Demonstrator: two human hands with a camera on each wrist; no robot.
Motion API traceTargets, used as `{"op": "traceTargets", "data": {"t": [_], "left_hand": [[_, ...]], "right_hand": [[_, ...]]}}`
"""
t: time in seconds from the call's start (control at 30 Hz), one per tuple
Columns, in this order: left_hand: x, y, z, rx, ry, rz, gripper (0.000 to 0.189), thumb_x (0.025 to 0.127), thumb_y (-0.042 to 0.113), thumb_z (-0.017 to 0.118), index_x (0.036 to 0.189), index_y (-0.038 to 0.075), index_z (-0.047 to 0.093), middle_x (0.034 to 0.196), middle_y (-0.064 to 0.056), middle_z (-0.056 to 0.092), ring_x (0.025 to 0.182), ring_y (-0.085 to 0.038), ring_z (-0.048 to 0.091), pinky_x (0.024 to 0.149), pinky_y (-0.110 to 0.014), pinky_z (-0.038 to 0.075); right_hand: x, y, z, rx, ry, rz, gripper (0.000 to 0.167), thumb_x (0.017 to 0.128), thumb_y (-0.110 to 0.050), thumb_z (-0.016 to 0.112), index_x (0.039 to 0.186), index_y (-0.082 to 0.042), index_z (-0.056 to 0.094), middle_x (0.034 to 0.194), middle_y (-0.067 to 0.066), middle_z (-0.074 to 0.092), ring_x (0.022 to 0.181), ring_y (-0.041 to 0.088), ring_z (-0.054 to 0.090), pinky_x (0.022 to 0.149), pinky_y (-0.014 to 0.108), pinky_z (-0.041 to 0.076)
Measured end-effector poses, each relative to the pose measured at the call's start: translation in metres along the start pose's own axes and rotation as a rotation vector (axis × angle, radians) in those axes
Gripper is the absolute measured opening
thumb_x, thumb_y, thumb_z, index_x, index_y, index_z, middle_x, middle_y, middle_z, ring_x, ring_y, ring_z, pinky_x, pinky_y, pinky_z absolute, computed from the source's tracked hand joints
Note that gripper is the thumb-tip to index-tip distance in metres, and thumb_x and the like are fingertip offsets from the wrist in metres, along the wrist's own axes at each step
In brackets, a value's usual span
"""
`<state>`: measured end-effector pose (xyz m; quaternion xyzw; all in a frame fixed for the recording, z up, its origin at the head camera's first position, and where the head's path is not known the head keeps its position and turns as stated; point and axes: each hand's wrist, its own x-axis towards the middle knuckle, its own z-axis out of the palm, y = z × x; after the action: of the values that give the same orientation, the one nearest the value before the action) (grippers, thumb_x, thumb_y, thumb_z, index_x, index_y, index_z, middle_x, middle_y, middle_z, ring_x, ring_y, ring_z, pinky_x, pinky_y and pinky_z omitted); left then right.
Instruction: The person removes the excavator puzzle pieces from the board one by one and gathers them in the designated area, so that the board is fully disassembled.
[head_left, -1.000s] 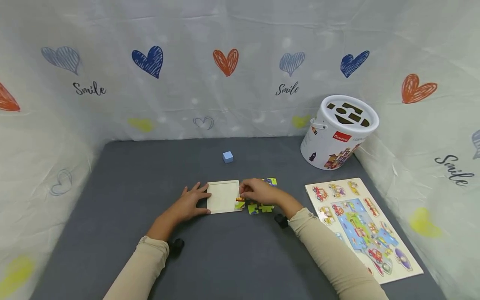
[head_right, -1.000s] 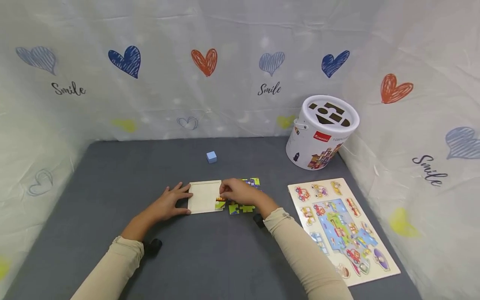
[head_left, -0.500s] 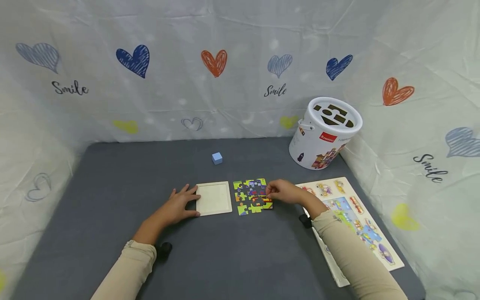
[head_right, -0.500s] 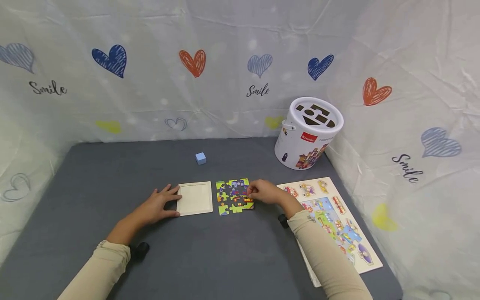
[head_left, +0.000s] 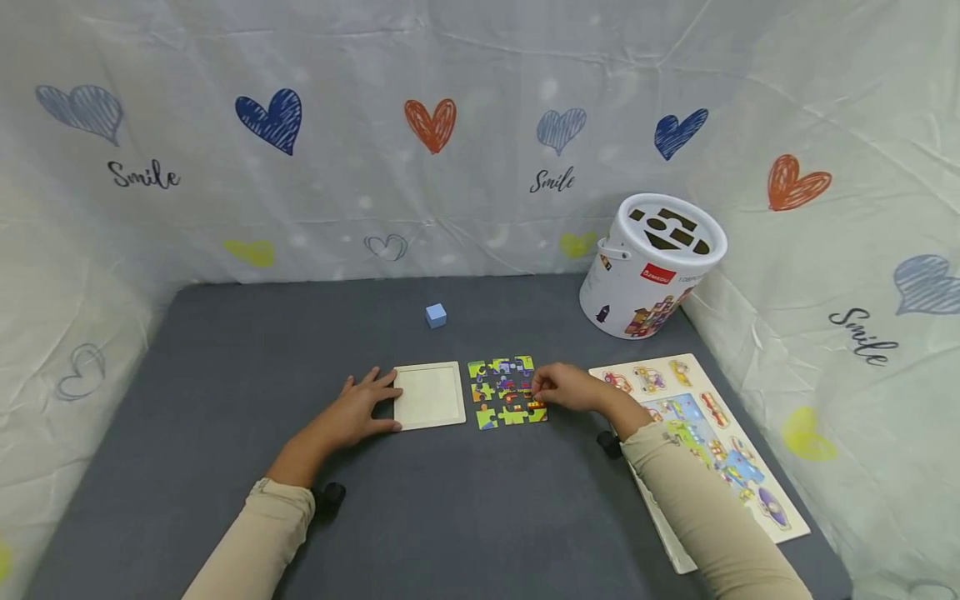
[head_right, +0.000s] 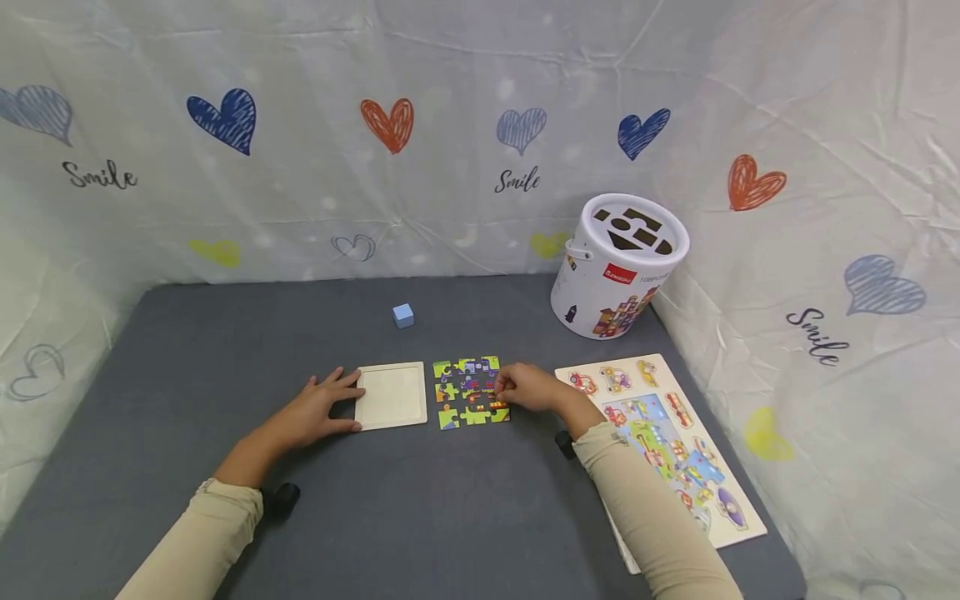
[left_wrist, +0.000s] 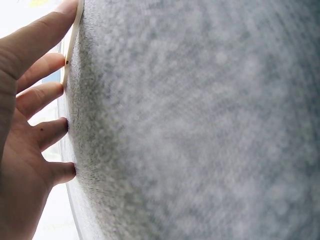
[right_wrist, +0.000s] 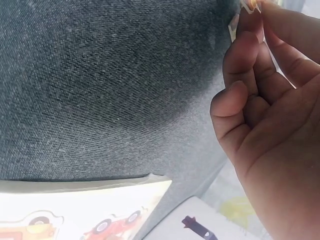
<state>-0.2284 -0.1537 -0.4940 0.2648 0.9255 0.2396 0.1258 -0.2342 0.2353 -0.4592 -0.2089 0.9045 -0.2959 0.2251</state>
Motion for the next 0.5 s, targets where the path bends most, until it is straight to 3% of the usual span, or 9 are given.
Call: {"op": "traceTargets", "data": {"t": [0.23,0.5], "left_hand": [[-0.0037,-0.0012,0.0017,0.002,0.016,-0.01,0.064,0.081,0.034,0.078,0.134,0.004,0.059,0.154,-0.019,0.035,0.144,-0.046,0.019,0.109,-0.072,0.009],[-0.0038,0.0014,0.0051,-0.003,0.005,-0.007,0.061,0.08,0.033,0.079,0.131,0.004,0.061,0.152,-0.019,0.038,0.143,-0.046,0.022,0.108,-0.073,0.011]], "right_hand": [[0.0024,-0.0016,0.0008,-0.001,-0.011,-0.047,0.006,0.094,-0.006,0.062,0.091,-0.002,0.065,0.079,0.005,0.065,0.065,0.008,0.049,0.061,0.025,0.041],[-0.0007,-0.0018,0.0024,-0.019,-0.003,-0.027,0.007,0.095,-0.01,0.062,0.092,-0.004,0.066,0.08,0.003,0.065,0.065,0.008,0.05,0.062,0.025,0.042]]}}
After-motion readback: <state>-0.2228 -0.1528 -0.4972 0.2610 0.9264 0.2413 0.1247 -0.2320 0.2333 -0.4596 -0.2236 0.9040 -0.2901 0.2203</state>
